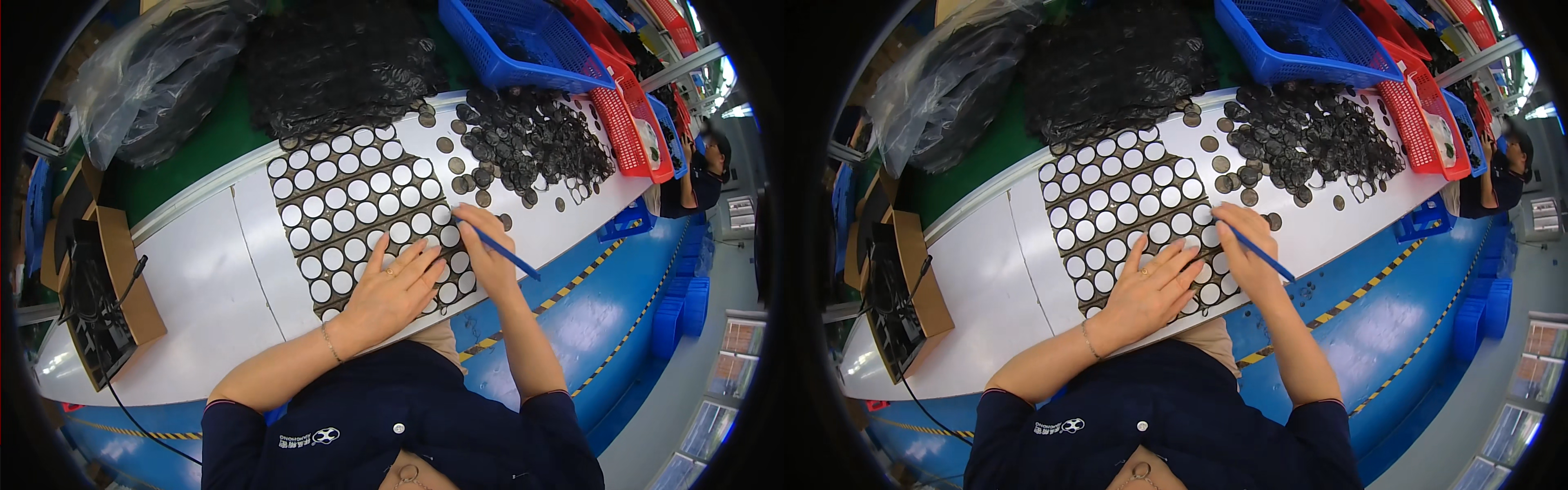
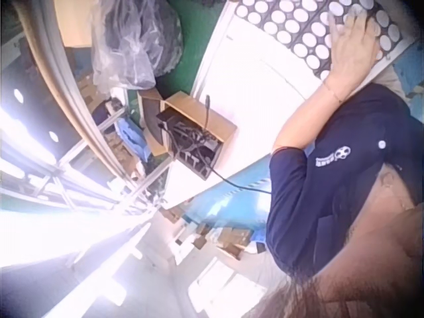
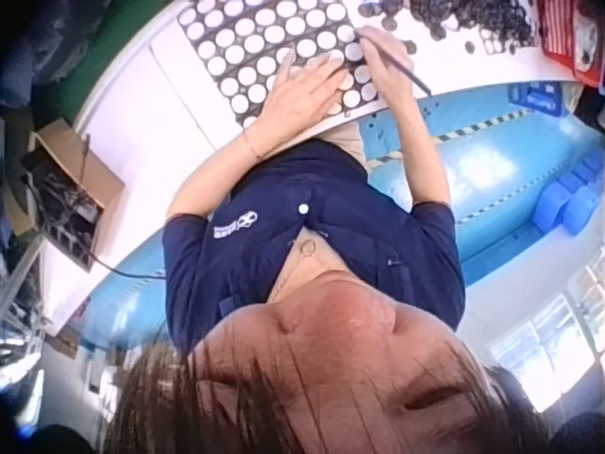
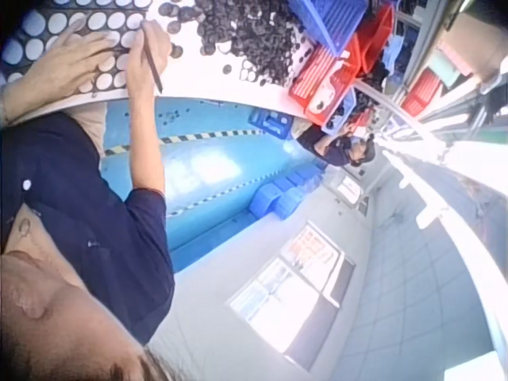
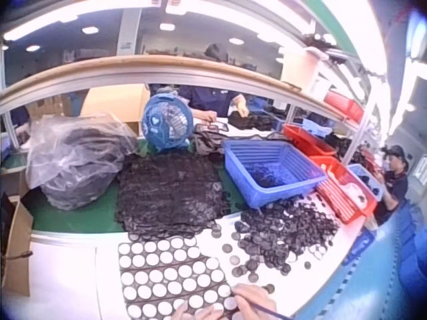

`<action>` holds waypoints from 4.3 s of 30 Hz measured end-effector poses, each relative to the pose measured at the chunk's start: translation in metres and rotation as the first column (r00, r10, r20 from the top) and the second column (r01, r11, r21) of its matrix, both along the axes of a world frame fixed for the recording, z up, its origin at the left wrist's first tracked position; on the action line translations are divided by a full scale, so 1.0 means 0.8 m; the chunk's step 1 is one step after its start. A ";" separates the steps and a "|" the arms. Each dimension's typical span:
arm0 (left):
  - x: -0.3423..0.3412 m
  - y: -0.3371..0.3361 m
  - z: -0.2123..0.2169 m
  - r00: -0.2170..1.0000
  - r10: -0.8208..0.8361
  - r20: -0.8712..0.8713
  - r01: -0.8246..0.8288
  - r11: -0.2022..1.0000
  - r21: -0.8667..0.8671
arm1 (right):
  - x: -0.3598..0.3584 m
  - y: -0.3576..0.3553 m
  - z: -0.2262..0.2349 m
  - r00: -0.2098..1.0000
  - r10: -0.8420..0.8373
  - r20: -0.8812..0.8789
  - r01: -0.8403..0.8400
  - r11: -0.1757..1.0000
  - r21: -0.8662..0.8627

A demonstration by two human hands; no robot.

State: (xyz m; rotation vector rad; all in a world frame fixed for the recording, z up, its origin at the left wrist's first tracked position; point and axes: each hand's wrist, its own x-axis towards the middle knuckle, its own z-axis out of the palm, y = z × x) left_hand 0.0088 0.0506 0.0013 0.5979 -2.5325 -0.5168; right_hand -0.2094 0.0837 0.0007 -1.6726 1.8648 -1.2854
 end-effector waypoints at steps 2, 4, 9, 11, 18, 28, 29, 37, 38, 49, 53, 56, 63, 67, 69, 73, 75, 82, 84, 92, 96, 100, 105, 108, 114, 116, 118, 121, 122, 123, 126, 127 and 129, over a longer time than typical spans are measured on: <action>0.004 -0.011 0.003 0.998 0.064 0.021 -0.063 0.997 -0.054 | 0.011 -0.001 0.001 0.996 0.062 -0.067 -0.059 0.997 0.041; 0.005 -0.014 -0.004 0.994 0.092 0.052 -0.090 0.994 -0.056 | 0.010 -0.001 0.001 0.995 0.073 -0.070 -0.067 0.995 0.077; 0.007 -0.013 -0.008 0.992 0.091 0.083 -0.087 0.995 -0.057 | 0.010 -0.001 0.006 0.994 0.094 -0.059 -0.087 0.990 0.114; 0.006 -0.013 -0.009 0.993 0.093 0.077 -0.088 0.994 -0.057 | 0.010 0.000 0.007 0.995 0.092 -0.042 -0.086 0.988 0.125; 0.005 -0.012 -0.010 0.993 0.084 0.084 -0.079 0.996 -0.052 | 0.018 -0.003 0.002 0.862 0.114 -0.494 -0.152 0.988 -0.037; 0.006 -0.013 -0.007 0.992 0.080 0.092 -0.075 0.995 -0.059 | -0.018 -0.054 0.005 0.985 -0.059 0.163 0.061 0.998 -0.005; 0.006 -0.013 -0.007 0.992 0.076 0.101 -0.071 0.996 -0.058 | -0.005 -0.052 0.004 0.997 0.002 0.075 -0.004 1.000 0.023; 0.018 -0.025 0.005 0.979 0.159 0.129 -0.163 0.986 0.020 | 0.012 -0.053 -0.010 0.999 0.053 0.011 -0.053 0.999 0.011; 0.020 -0.028 0.005 0.976 0.173 0.135 -0.177 0.984 0.022 | 0.011 -0.052 -0.009 0.998 0.061 0.007 -0.061 0.998 0.020; 0.023 -0.031 -0.001 0.973 0.179 0.145 -0.182 0.983 0.009 | 0.018 -0.053 -0.006 0.942 0.097 -0.322 -0.128 0.989 -0.078; 0.024 -0.032 0.000 0.972 0.174 0.157 -0.178 0.984 0.009 | 0.004 -0.072 -0.015 0.743 -0.021 -0.669 -0.165 0.963 -0.214; 0.024 -0.032 0.001 0.973 0.175 0.151 -0.179 0.984 0.013 | -0.037 -0.104 -0.005 0.750 -0.257 -0.610 0.041 0.938 -0.345; 0.024 -0.033 0.000 0.974 0.168 0.150 -0.171 0.985 0.006 | 0.003 -0.100 -0.010 0.993 0.050 0.109 -0.046 0.998 -0.041; 0.026 -0.032 -0.004 0.976 0.175 0.128 -0.175 0.985 -0.013 | 0.014 -0.101 -0.010 0.995 0.069 0.078 -0.069 0.998 -0.004; 0.026 -0.033 -0.005 0.976 0.177 0.129 -0.176 0.984 -0.021 | 0.013 -0.100 -0.011 0.992 0.073 0.106 -0.077 0.997 0.033; 0.026 -0.034 -0.003 0.976 0.171 0.135 -0.170 0.985 -0.019 | 0.009 -0.099 -0.014 0.992 0.070 0.106 -0.077 0.995 0.067; 0.026 -0.033 -0.004 0.976 0.171 0.134 -0.170 0.985 -0.014 | 0.010 -0.100 -0.013 0.993 0.067 0.099 -0.072 0.996 0.052; 0.027 -0.034 -0.004 0.978 0.164 0.130 -0.165 0.986 -0.006 | 0.013 -0.101 -0.014 0.996 0.054 0.065 -0.054 0.998 0.008; 0.027 -0.034 -0.005 0.978 0.161 0.133 -0.163 0.987 0.001 | 0.017 -0.100 -0.013 0.997 0.057 -0.044 -0.058 0.998 -0.024; 0.025 -0.035 -0.004 0.977 0.164 0.134 -0.166 0.986 0.001 | -0.005 -0.133 -0.009 0.747 -0.102 -0.657 -0.127 0.948 -0.291; 0.026 -0.034 -0.007 0.978 0.167 0.122 -0.167 0.986 -0.005 | -0.048 -0.150 0.022 0.939 -0.344 0.024 0.345 0.936 -0.068; 0.027 -0.032 -0.010 0.977 0.177 0.121 -0.177 0.984 -0.006 | -0.037 -0.125 0.040 0.946 -0.216 0.242 0.211 0.976 0.048; 0.026 -0.032 -0.010 0.977 0.160 0.138 -0.161 0.987 -0.002 | -0.081 -0.133 0.085 0.803 -0.116 0.585 0.206 0.975 -0.088; 0.030 -0.033 -0.010 0.972 0.177 0.157 -0.177 0.984 -0.012 | -0.074 -0.168 0.178 0.899 -0.117 0.423 0.319 0.837 -0.445; 0.017 -0.035 0.001 0.983 0.127 0.132 -0.126 0.992 -0.015 | -0.253 -0.282 0.143 0.962 -0.162 -0.218 0.148 0.986 -0.077; 0.020 -0.035 -0.004 0.982 0.138 0.132 -0.136 0.990 -0.028 | -0.273 -0.305 0.117 0.897 -0.253 -0.363 0.300 0.951 0.078; 0.028 -0.034 -0.008 0.975 0.171 0.141 -0.168 0.985 -0.036 | -0.235 -0.301 0.136 0.980 -0.154 0.125 0.149 0.987 0.055; 0.028 -0.028 -0.010 0.976 0.170 0.137 -0.167 0.985 -0.032 | -0.223 -0.292 0.162 0.948 -0.316 0.048 0.296 0.924 0.243; 0.029 -0.030 -0.009 0.975 0.174 0.139 -0.171 0.985 -0.035 | -0.220 -0.289 0.163 0.952 -0.295 0.088 0.269 0.936 0.225; 0.030 -0.031 -0.009 0.975 0.173 0.140 -0.169 0.985 -0.042 | -0.217 -0.286 0.163 0.954 -0.272 0.126 0.243 0.948 0.206; 0.027 -0.032 -0.008 0.977 0.160 0.142 -0.158 0.987 -0.027 | -0.234 -0.283 0.140 0.964 -0.227 0.136 0.208 0.968 0.139; 0.027 -0.033 -0.007 0.977 0.160 0.141 -0.157 0.987 -0.035 | -0.238 -0.289 0.137 0.956 -0.277 0.093 0.262 0.954 0.147; 0.026 -0.033 -0.009 0.979 0.150 0.137 -0.146 0.989 -0.038 | -0.249 -0.294 0.134 0.927 -0.375 0.004 0.370 0.916 0.155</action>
